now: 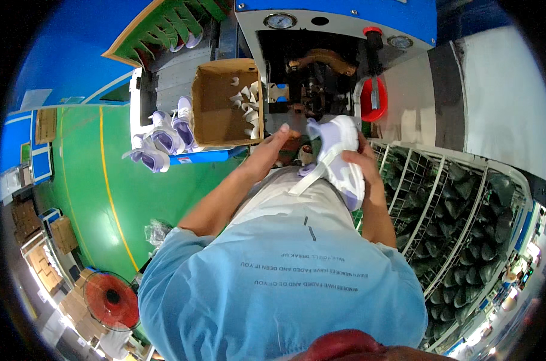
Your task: The person takes shoes from a conveyor belt, fits them onto a metallic shoe last, and places them into an oven-like machine. They repeat this cycle with different shoes, also handling a dark-colored shoe from another worker.
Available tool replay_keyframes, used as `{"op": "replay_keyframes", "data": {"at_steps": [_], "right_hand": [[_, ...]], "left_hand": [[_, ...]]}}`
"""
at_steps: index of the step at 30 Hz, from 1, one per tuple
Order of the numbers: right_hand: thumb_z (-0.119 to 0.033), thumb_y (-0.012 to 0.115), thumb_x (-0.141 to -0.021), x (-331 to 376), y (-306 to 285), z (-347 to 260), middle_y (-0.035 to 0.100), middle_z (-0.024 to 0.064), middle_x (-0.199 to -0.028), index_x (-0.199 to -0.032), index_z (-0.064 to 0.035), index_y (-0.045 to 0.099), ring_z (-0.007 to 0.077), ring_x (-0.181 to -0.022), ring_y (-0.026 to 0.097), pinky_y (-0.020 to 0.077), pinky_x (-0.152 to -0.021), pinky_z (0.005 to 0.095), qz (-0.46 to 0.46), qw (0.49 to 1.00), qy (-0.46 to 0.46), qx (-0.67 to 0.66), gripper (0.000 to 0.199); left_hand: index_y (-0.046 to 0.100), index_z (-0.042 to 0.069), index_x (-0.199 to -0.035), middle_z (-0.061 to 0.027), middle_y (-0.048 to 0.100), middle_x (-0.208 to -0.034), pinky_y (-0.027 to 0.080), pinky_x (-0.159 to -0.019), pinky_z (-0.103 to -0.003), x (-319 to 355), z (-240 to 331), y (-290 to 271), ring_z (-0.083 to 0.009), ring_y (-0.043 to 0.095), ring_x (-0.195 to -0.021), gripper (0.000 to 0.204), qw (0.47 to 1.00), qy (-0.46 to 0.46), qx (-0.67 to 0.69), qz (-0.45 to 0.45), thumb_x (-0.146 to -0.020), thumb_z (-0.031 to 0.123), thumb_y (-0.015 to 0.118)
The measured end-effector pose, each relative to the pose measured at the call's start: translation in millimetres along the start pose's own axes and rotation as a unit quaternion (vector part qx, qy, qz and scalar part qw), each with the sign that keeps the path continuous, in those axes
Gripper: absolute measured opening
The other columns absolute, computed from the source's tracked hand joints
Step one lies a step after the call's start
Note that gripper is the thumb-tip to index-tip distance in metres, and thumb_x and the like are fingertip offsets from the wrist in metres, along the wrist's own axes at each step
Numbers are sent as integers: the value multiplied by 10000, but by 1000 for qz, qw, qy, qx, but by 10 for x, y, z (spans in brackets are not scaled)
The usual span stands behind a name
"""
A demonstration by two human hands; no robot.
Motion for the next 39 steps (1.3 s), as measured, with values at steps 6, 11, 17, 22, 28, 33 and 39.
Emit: {"op": "replay_keyframes", "data": {"at_steps": [6, 11, 17, 22, 28, 33, 39], "right_hand": [[-71, 784, -806, -72, 219, 21, 478, 126, -1518, -1590, -16, 303, 242, -1368, 477, 334, -1157, 352, -25, 999, 33, 13, 922], [-84, 805, -791, -116, 230, -18, 525, 140, -1477, -1576, -26, 340, 243, -1335, 513, 365, -1143, 359, 2, 991, -43, 126, 913], [-49, 750, -840, -581, 78, -279, 612, 126, -1353, -1547, -63, 413, 228, -1177, 613, 488, -1001, 343, 224, 955, -70, 182, 783], [-317, 853, -750, -1019, 388, -603, 595, 246, -1389, -1581, -108, 367, 330, -1194, 649, 527, -954, 407, 202, 880, -98, 418, 985], [-407, 749, -827, -1450, 823, -348, 497, 228, -1234, -1613, -311, 280, 440, -973, 633, 554, -784, 493, 190, 607, -58, 770, 920], [-451, 622, -941, -1625, 798, -367, 398, 410, -1441, -1606, -242, 298, 540, -1322, 471, 445, -1052, 554, 213, 672, 8, 709, 768], [-440, 609, -947, -1598, 702, -199, 471, 358, -1339, -1598, -205, 328, 522, -1123, 591, 531, -848, 564, 240, 580, -117, 769, 746]], "left_hand": [[526, -34, -1335, -120, 645, -1242, 492, -977, -357, -327, -76, 221, -206, 618, -1106, 487, 994, -19, 99, -44, -1004, 297, 662], [534, -8, -1220, -76, 660, -1016, 486, -773, -274, -252, -90, 51, -140, 588, -879, 356, 979, 170, -108, 32, -1015, 259, 650], [499, 34, -1255, -25, 583, -1088, 443, -931, -268, -341, -30, 33, -100, 527, -1033, 299, 993, 98, -33, -55, -1054, 231, 599], [522, 68, -1242, -39, 610, -1128, 487, -989, -390, -1002, -158, 77, -174, 591, -1058, 237, 980, 102, 170, -26, -1051, 195, 582], [483, 65, -1225, -88, 610, -1155, 502, -1018, -493, -1485, -502, -3, -249, 622, -1057, 247, 940, 0, 340, -25, -1028, 159, 599], [479, 4, -1173, -154, 651, -973, 590, -870, -491, -1223, -274, -357, -332, 709, -937, 312, 970, -73, 233, -4, -969, 150, 664], [587, 40, -1096, -87, 665, -883, 587, -688, -373, -710, -16, -978, -212, 686, -750, 295, 967, 68, 228, 93, -965, 280, 699]]}}
Point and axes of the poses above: each hand's wrist, its own x-axis away from the middle knuckle, its own y-axis out of the palm, z = x × y, the point moved 4 cm from there along -x, towards the middle knuckle
